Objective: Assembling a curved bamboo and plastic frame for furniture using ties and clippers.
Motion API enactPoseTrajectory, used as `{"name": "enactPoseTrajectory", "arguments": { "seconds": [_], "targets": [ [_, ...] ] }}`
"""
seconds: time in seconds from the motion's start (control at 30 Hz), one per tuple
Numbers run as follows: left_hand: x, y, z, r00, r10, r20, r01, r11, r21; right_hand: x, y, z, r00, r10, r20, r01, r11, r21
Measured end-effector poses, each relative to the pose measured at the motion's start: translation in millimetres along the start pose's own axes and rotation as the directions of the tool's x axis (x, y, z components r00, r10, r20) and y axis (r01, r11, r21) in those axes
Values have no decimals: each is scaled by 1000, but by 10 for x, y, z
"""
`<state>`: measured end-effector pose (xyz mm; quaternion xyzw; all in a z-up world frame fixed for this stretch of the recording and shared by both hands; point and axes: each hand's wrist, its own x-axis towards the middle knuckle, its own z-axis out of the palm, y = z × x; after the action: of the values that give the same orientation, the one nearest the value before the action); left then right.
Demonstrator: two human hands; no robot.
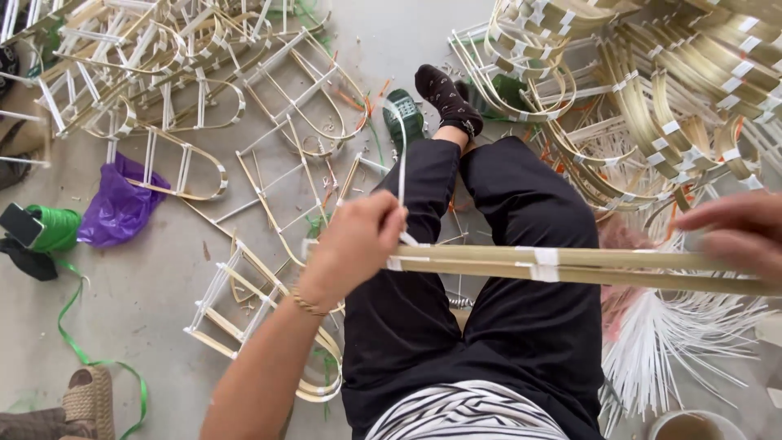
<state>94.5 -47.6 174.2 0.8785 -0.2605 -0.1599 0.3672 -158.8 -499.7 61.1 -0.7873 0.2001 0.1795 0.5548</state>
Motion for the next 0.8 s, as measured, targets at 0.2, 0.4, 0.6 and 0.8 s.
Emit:
{"name": "enactPoseTrajectory", "arguments": {
  "seconds": [0.2,0.4,0.6,0.8],
  "targets": [
    [-202,-227,529,994,106,-42,-96,978,187,61,-329,152,970,173,170,-150,978,-142],
    [-226,-233,659,997,74,-32,-67,980,190,-39,-1326,646,969,-60,238,228,584,-779],
    [-168,-272,728,993,102,-59,-93,986,140,499,-2173,1785,878,-284,386,467,691,-552],
    [-129,-311,670,995,85,-55,-83,995,48,760,-2328,1984,888,34,458,260,786,-562]
  ]
}}
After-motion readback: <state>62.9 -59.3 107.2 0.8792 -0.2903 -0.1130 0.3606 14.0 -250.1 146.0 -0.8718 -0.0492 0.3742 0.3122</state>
